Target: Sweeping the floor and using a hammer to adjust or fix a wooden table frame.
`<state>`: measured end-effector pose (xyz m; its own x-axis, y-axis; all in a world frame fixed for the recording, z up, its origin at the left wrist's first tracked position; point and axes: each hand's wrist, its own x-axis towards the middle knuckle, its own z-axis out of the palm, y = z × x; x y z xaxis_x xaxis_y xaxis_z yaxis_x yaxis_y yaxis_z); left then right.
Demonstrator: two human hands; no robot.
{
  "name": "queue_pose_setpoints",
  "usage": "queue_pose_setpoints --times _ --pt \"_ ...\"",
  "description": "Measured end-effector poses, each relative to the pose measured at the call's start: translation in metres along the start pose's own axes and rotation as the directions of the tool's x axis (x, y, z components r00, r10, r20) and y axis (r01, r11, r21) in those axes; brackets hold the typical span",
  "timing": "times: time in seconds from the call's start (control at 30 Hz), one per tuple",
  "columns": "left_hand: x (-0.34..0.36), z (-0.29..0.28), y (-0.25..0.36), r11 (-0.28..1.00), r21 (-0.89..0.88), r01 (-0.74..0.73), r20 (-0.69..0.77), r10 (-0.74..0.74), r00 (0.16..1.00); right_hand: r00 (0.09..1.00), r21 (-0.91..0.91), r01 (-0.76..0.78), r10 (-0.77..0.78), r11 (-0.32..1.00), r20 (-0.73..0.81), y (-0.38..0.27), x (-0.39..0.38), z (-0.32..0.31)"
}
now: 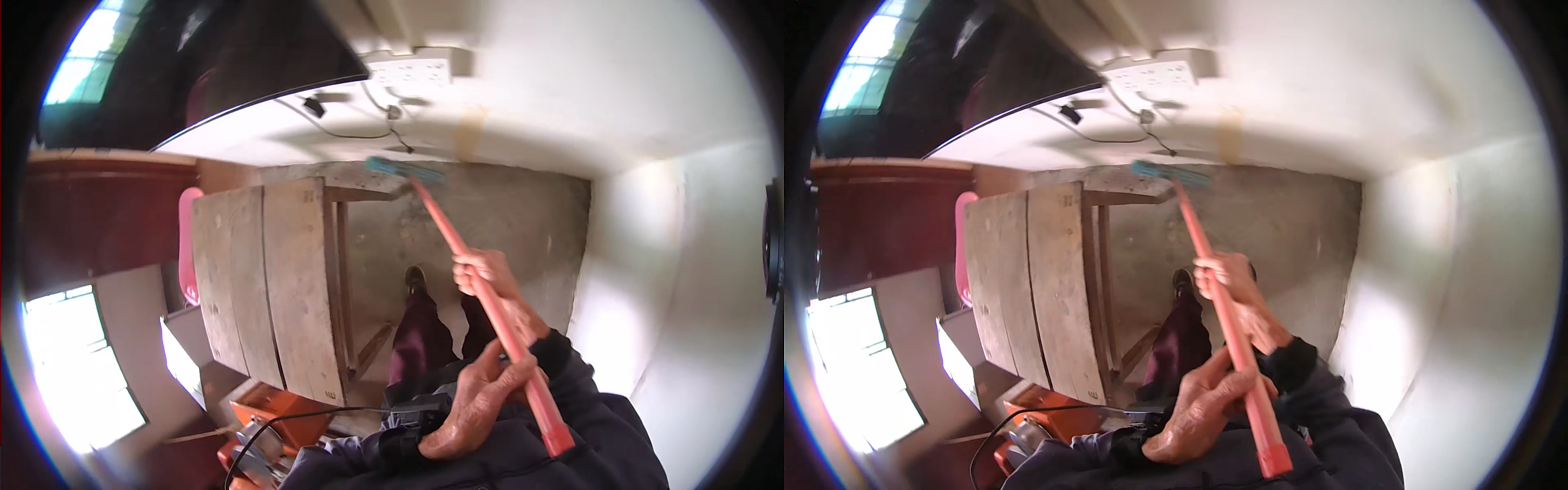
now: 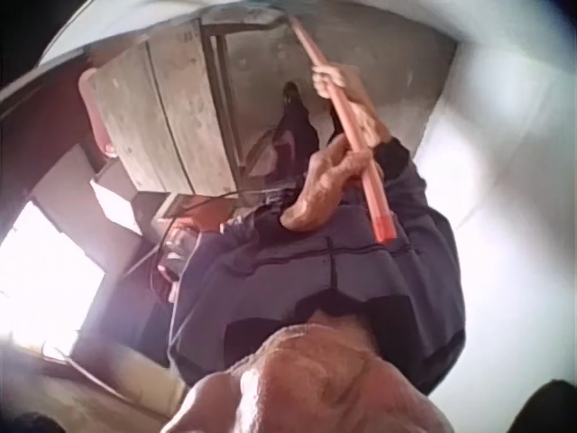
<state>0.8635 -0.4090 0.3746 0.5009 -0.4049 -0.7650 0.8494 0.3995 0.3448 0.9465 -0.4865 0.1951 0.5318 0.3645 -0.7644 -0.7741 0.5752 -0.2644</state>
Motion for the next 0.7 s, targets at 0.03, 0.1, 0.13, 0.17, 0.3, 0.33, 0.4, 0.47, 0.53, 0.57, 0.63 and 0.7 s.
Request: queue_pose_setpoints --times 0.03,0.1,0.13,0.17,0.3,0.33,0.4,0.47,0.53,0.57,0.63,0.7 --pt "-0.004 -0.003 -0.001 1.000 -0.003 0.027 0.090 -0.027 0.996 0.999 -0.071 0.008 -0.011 0.997 -0.048 -0.004 -0.017 0.001" --pt "-0.003 -0.006 0.007 0.998 0.056 0.016 0.159 -0.025 0.987 0.995 -0.204 0.010 -0.030 0.979 -0.093 -0.017 -0.040 -0.002" --pt "-0.002 -0.010 0.008 0.990 0.134 0.039 0.227 -0.069 0.972 0.995 -0.259 -0.001 -0.026 0.966 -0.098 -0.021 -0.046 -0.009" --pt "0.000 -0.016 0.003 0.995 0.097 0.006 0.254 -0.031 0.967 0.998 -0.273 0.008 -0.026 0.962 -0.061 -0.024 -0.053 -0.024" --pt "0.001 -0.053 -0.019 0.978 0.127 -0.167 0.110 0.153 0.982 0.994 -0.452 -0.090 0.050 0.888 -0.098 -0.047 -0.091 -0.049" --pt "-0.002 -0.063 -0.023 0.976 0.108 -0.189 0.091 0.180 0.980 0.992 -0.490 -0.106 0.060 0.865 -0.109 -0.054 -0.105 -0.048" --pt "-0.003 -0.078 -0.025 0.969 0.057 -0.239 -0.044 0.241 0.969 0.997 -0.617 -0.056 0.005 0.785 -0.083 -0.069 -0.136 -0.045" --pt "-0.005 -0.097 -0.032 0.944 0.070 -0.323 -0.121 0.329 0.936 0.998 -0.618 -0.041 0.001 0.785 -0.065 -0.072 -0.154 -0.033" --pt "-0.010 -0.115 -0.034 0.933 0.067 -0.353 -0.216 0.359 0.908 0.999 -0.611 -0.026 -0.004 0.792 -0.049 -0.072 -0.159 -0.015" --pt "-0.011 -0.126 -0.041 0.931 0.063 -0.360 -0.285 0.362 0.887 0.999 -0.628 -0.014 -0.007 0.778 -0.031 -0.068 -0.160 -0.002" --pt "-0.022 -0.145 -0.052 0.916 0.048 -0.397 -0.357 0.387 0.850 1.000 -0.669 -0.010 0.006 0.743 -0.007 -0.066 -0.159 0.017" --pt "-0.032 -0.167 -0.067 0.904 0.053 -0.425 -0.469 0.398 0.788 0.999 -0.718 -0.011 0.030 0.696 0.014 -0.067 -0.156 0.028"
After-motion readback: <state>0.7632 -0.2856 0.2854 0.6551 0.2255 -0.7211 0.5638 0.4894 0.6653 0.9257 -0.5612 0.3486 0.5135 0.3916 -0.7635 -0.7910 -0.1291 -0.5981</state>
